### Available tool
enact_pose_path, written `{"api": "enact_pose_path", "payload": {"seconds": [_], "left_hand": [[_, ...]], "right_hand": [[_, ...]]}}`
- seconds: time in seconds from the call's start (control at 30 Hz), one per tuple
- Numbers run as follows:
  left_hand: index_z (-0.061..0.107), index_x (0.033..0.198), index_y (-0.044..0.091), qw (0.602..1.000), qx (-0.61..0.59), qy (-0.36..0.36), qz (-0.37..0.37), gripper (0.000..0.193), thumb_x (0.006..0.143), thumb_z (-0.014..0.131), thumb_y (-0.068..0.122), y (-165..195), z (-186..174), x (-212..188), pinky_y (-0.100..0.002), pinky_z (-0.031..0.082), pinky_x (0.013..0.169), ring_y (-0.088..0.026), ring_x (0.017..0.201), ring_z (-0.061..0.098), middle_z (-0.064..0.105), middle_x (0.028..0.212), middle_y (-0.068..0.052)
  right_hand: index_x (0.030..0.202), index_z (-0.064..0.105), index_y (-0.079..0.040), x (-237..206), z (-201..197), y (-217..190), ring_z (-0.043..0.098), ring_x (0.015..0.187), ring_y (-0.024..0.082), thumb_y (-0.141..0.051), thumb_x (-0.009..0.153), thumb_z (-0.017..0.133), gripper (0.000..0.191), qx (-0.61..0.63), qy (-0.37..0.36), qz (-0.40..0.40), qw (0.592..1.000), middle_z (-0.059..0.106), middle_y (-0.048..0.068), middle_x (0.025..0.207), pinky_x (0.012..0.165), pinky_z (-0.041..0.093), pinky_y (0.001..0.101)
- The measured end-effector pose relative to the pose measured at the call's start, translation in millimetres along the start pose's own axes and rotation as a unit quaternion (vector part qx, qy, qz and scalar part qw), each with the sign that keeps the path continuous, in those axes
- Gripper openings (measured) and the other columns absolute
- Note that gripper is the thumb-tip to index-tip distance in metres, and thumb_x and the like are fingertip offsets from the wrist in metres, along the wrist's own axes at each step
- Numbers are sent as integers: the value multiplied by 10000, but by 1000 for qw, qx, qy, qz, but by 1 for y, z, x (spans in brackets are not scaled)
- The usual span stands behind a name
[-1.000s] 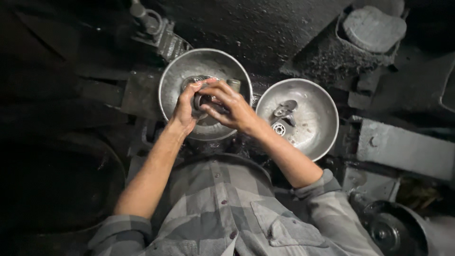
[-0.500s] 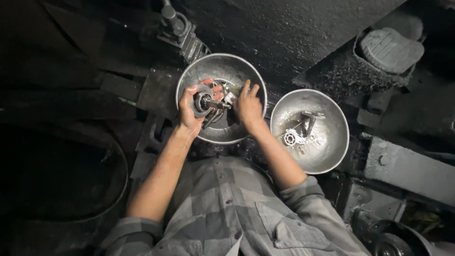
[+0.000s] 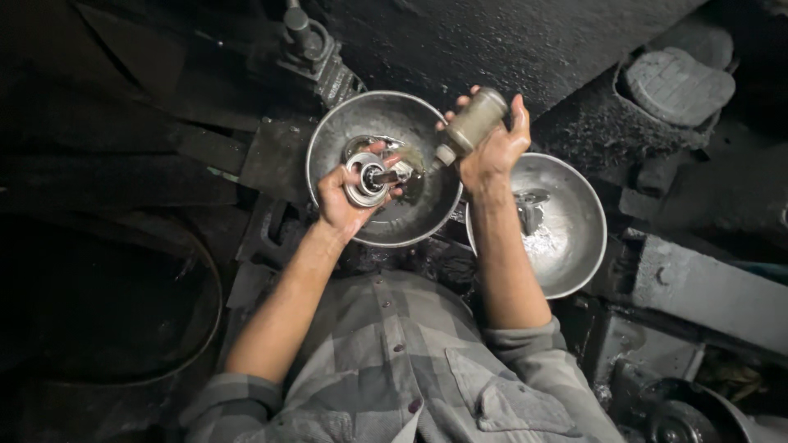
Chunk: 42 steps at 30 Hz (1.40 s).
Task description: The person washes small machined metal parts in metal bowls at a workshop bench. They scrub a part by hand, pour liquid from a plastic bottle over the parts and their hands, rub the parts, and use a small brush on them. At the end they carry a part across the workshop and set it on a table.
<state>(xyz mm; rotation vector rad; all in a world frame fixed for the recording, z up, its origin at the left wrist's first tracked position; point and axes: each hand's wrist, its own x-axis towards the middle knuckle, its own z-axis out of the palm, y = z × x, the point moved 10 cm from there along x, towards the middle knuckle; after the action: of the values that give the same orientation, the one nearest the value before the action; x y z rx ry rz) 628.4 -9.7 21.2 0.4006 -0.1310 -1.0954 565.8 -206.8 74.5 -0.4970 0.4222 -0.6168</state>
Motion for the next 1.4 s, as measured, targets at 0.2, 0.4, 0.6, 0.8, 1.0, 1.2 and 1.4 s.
{"api": "enact_pose_path", "payload": {"seconds": [0.2, 0.4, 0.6, 0.8, 1.0, 1.2, 1.4], "left_hand": [[543, 1404, 49, 992, 110, 64, -26, 565, 870, 521, 233, -21, -10, 8, -408, 613, 872, -294, 1159, 653, 554, 1429, -264], [534, 1358, 36, 975, 169, 139, -30, 475, 958, 544, 292, -29, -30, 16, -379, 564, 711, -325, 1089, 683, 541, 1369, -279], [534, 1353, 17, 990, 95, 103, -20, 444, 941, 542, 183, -37, -29, 19, -398, 577, 746, -319, 1058, 664, 563, 1284, -252], [512, 1388, 44, 992, 111, 63, 0, 644, 746, 498, 82, -34, -21, 20, -424, 589, 828, -276, 1120, 647, 605, 1359, -213], [485, 1419, 90, 981, 165, 97, -35, 508, 946, 562, 258, -40, -33, 19, -420, 580, 876, -277, 1168, 642, 596, 1374, -158], [551, 1392, -10, 997, 38, 58, -32, 520, 1051, 556, 382, -47, -25, 21, -466, 606, 763, -304, 1017, 687, 637, 1135, -172], [478, 1398, 99, 979, 146, 107, -97, 609, 961, 518, 522, -54, -24, 16, -403, 598, 816, -265, 1055, 724, 641, 1145, -134]], "right_hand": [[934, 581, -8, -40, 66, -29, 634, 691, 319, -380, 900, 422, 405, -62, -65, -168, 982, 619, 160, 745, 705, 580, 501], [875, 553, 23, -65, 95, -31, 618, 584, 314, -352, 898, 448, 390, -188, -109, -257, 942, 600, 196, 655, 633, 573, 429], [855, 554, 39, -76, 101, -36, 629, 586, 289, -333, 893, 470, 383, -224, -117, -290, 923, 609, 199, 662, 625, 585, 402], [866, 560, 41, -85, 104, -37, 643, 617, 280, -356, 904, 467, 410, -253, -118, -306, 910, 616, 195, 679, 648, 590, 392], [870, 558, 47, -88, 104, -35, 649, 623, 293, -359, 902, 478, 415, -240, -121, -303, 914, 622, 204, 686, 664, 596, 403], [867, 544, 42, -89, 106, -35, 641, 606, 294, -345, 908, 463, 397, -241, -128, -304, 913, 616, 206, 679, 666, 609, 413], [868, 545, 47, -91, 106, -36, 639, 601, 294, -334, 906, 459, 393, -240, -121, -304, 914, 616, 209, 675, 661, 604, 413]]}}
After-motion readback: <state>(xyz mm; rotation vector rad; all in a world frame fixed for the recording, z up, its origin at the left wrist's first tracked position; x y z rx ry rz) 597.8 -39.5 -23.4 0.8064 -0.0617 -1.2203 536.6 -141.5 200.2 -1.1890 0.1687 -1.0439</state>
